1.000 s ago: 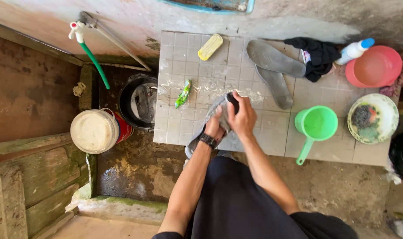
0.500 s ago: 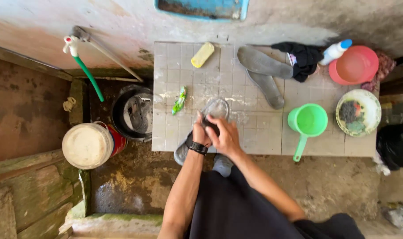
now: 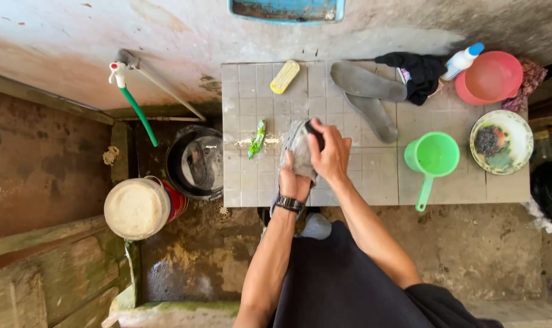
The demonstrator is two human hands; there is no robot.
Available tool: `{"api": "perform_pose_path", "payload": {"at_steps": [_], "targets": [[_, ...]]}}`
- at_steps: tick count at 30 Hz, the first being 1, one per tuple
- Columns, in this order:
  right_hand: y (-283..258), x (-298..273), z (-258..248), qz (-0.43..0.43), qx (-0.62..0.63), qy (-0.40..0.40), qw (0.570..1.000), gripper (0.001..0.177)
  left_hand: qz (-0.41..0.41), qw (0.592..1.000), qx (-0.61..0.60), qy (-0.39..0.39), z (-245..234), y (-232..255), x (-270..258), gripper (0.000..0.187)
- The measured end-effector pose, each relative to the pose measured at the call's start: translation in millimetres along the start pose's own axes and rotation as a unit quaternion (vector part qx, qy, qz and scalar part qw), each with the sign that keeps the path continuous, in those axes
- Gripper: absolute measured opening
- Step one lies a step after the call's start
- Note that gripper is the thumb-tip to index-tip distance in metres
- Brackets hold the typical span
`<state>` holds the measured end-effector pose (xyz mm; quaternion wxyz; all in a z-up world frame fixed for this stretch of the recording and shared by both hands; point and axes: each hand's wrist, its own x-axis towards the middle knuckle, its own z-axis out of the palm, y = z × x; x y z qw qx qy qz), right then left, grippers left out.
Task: Scrubbing and rinsing a pair of shoes at an outdoor washing station.
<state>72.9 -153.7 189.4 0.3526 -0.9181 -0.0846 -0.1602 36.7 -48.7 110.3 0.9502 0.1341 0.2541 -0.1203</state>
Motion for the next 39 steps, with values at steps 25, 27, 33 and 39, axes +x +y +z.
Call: {"api": "perform_pose_path", "payload": {"at_steps": [25,27,33,39], "targets": [[-41,-15,-29,-0.112,0.039,0.008,0.993,0.038,0.124,0.984,0.088,-0.089,-14,13,18,0.039],[-29,-18,-30,-0.169,0.014,-0.010,0.985,0.037,0.073,0.986,0.147,0.024,25,31,-31,0.035],[-55,-21,-25,-0.077,0.037,0.009,0.996,0.038,0.000,0.871,-0.251,-0.422,-66,0,36,0.043],[-59,-61,-18,-0.022,0.225,-0.066,0.972,0.039,-0.034,0.997,-0.052,-0.038,48,53,-55,0.083]]}}
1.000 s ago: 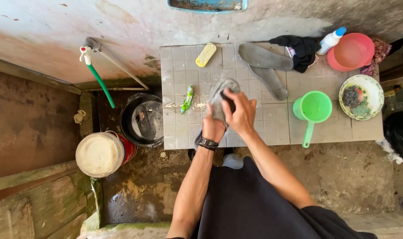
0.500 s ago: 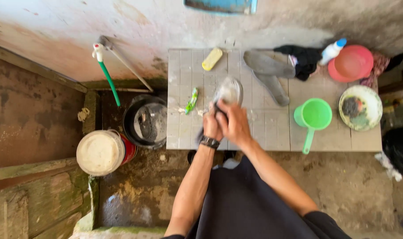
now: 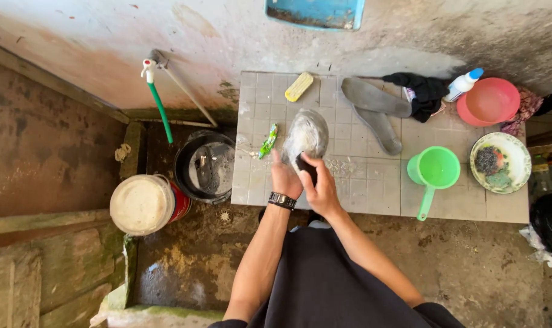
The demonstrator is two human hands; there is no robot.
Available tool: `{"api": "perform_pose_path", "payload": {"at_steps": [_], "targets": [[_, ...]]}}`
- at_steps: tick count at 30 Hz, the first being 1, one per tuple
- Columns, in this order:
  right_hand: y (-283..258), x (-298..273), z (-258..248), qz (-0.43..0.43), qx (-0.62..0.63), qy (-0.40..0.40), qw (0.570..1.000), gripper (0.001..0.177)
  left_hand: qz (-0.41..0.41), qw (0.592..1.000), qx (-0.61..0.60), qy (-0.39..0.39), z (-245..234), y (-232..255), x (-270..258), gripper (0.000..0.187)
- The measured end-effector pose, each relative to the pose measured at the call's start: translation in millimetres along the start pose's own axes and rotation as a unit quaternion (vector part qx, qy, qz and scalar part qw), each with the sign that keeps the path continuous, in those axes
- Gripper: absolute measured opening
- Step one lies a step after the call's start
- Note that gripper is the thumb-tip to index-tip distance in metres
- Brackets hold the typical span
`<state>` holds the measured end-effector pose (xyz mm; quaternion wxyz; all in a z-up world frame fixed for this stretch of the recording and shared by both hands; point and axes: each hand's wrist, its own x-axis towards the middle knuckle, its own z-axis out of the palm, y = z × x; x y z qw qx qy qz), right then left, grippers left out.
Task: Scrubbing and rinsing a pair of shoes at an outdoor washing station.
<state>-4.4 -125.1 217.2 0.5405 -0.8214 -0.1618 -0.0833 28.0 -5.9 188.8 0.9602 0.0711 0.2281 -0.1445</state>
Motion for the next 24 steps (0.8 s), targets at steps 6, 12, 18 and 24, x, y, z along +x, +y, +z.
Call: {"api": "perform_pose_path", "payload": {"at_steps": [6,12,18,24], "targets": [[17,31,-22,0.031,0.016,0.090,0.995,0.044,0.120,0.983,0.141,-0.005,-35,-7,18,0.057],[7,60,-15,-0.009,-0.073,0.176,0.982,0.037,0.095,0.992,0.022,-0.086,29,-13,-13,0.074],[-10,26,-5,-0.052,-0.066,0.037,0.996,0.035,0.151,0.974,0.165,0.024,-56,-17,28,0.061],[12,46,-23,0.031,-0.063,0.140,0.988,0.026,0.122,0.971,0.201,0.048,-30,-27,11,0.056]]}}
